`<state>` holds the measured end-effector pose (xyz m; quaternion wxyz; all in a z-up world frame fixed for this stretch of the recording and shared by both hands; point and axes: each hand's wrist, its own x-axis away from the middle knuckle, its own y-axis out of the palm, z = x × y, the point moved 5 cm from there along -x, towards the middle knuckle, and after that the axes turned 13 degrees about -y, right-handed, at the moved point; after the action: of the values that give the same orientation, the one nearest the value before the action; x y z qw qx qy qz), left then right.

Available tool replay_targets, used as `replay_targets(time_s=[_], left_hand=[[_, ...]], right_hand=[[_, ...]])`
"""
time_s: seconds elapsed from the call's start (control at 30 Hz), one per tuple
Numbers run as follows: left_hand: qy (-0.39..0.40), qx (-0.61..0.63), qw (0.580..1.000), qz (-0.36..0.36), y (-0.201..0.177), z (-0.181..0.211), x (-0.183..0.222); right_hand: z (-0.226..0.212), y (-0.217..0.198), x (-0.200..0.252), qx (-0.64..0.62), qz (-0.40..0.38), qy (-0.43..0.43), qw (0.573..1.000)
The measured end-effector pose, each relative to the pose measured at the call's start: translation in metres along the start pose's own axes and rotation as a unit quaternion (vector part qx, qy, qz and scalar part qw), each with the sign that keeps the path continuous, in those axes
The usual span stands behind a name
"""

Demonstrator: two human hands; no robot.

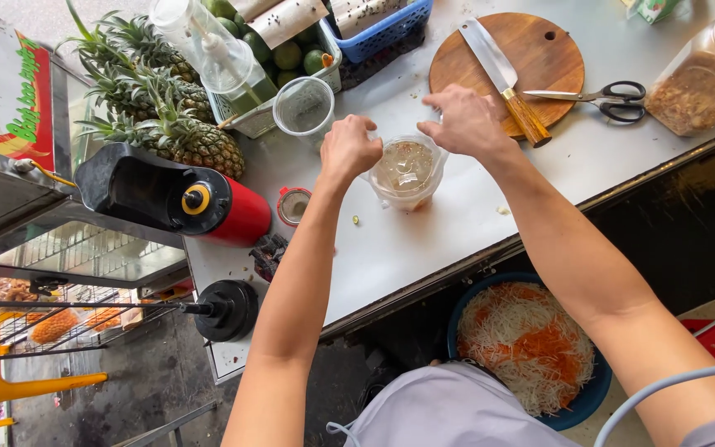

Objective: Preparing a citrus-based cold drink by cutting and straining fruit, adding ice, and packaging it.

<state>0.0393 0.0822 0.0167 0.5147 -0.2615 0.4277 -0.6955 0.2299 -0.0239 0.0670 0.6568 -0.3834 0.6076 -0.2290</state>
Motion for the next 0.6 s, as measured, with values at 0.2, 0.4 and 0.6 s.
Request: replay_targets(time_s=[0.2,0.4,0.6], left_hand=[[-0.068,-0.072,0.995,0.017,-0.012,0.025,0.013],[0.030,0.053,0.977,0.203,-0.032,0.038,0.064],[-0.109,0.095,0.986,0.088,-0.068,0.027,0.066]], right_hand=[[0.007,0.040,0.005,-0.200,-0.226,0.158,0.940],[-0.005,-0.012,0.006,-0.336,0.073,0.214,0.914],[0.004,-0.032,0.010,-0.265,0.017,0.056,0.963]])
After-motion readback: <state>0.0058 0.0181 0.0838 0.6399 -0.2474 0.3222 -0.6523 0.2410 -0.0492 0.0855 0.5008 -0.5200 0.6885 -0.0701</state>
